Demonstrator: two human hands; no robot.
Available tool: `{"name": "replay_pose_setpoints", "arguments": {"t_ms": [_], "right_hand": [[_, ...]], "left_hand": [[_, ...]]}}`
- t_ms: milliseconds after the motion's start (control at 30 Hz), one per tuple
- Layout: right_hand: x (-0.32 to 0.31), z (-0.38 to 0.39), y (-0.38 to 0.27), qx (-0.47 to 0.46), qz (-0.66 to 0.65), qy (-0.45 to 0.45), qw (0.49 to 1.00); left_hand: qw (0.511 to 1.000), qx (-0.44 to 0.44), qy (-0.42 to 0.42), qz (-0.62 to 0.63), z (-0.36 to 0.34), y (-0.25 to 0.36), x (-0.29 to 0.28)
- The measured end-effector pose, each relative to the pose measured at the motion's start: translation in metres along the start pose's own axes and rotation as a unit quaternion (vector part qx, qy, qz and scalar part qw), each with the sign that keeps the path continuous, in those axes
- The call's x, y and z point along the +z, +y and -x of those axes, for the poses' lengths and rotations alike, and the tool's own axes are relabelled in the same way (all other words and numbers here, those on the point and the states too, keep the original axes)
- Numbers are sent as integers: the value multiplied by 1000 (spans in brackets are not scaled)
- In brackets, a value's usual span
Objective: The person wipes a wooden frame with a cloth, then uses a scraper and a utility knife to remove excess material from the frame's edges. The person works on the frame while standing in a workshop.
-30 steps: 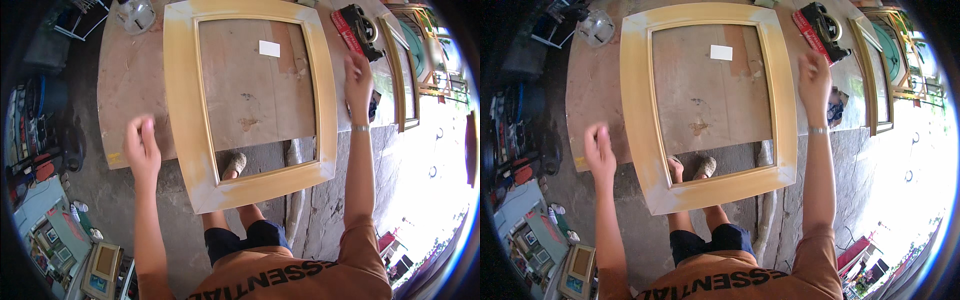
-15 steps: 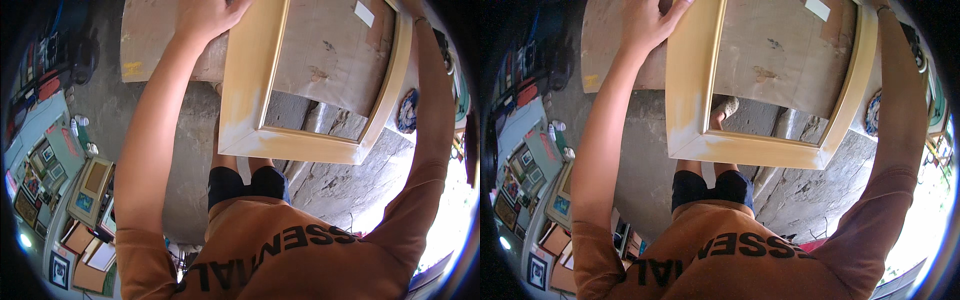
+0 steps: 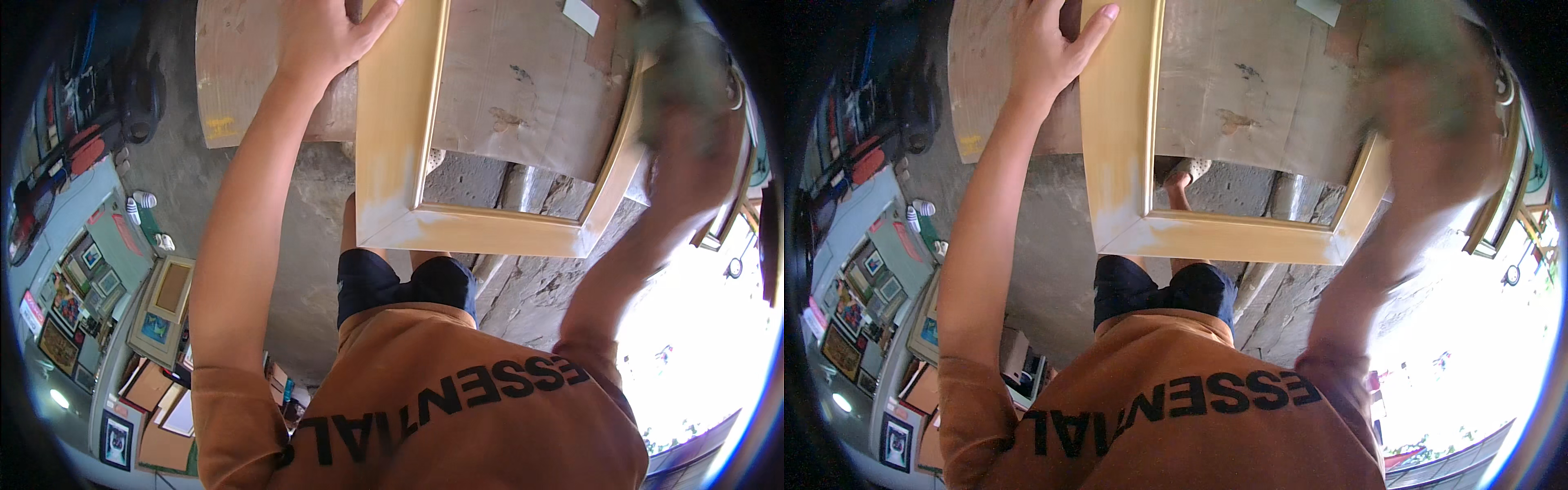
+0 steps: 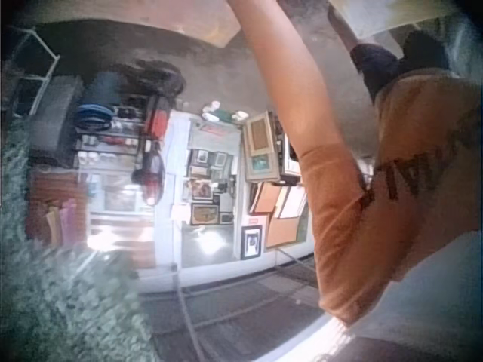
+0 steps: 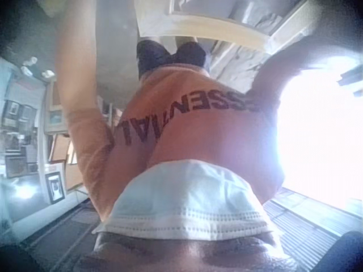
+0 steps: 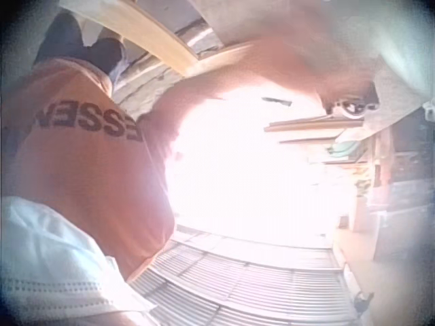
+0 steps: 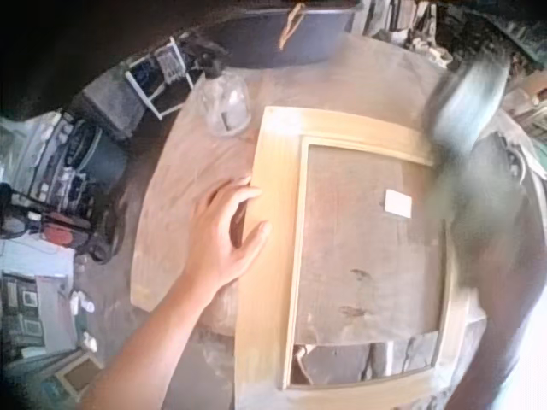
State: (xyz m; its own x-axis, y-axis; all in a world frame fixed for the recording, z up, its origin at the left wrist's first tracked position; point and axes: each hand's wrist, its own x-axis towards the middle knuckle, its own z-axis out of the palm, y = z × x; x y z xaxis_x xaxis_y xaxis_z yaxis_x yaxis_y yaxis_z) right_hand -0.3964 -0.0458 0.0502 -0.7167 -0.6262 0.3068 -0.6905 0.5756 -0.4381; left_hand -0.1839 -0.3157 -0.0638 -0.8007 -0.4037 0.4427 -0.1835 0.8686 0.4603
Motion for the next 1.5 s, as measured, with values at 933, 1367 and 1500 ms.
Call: {"name": "replay_pose_setpoints", "arguments": {"t_ms": [933,1367,1500], "right_hand": [[31,318,-182,85,-154,-102,979],[55,318,-156,140,1,-176,974],[36,310,-62,250,89,42,963]], "left_hand": [[998,63,20,19,10,-22,19],[994,50,-11,96,9,-36,28],[994,50,-12,99,9,-32,25]]}}
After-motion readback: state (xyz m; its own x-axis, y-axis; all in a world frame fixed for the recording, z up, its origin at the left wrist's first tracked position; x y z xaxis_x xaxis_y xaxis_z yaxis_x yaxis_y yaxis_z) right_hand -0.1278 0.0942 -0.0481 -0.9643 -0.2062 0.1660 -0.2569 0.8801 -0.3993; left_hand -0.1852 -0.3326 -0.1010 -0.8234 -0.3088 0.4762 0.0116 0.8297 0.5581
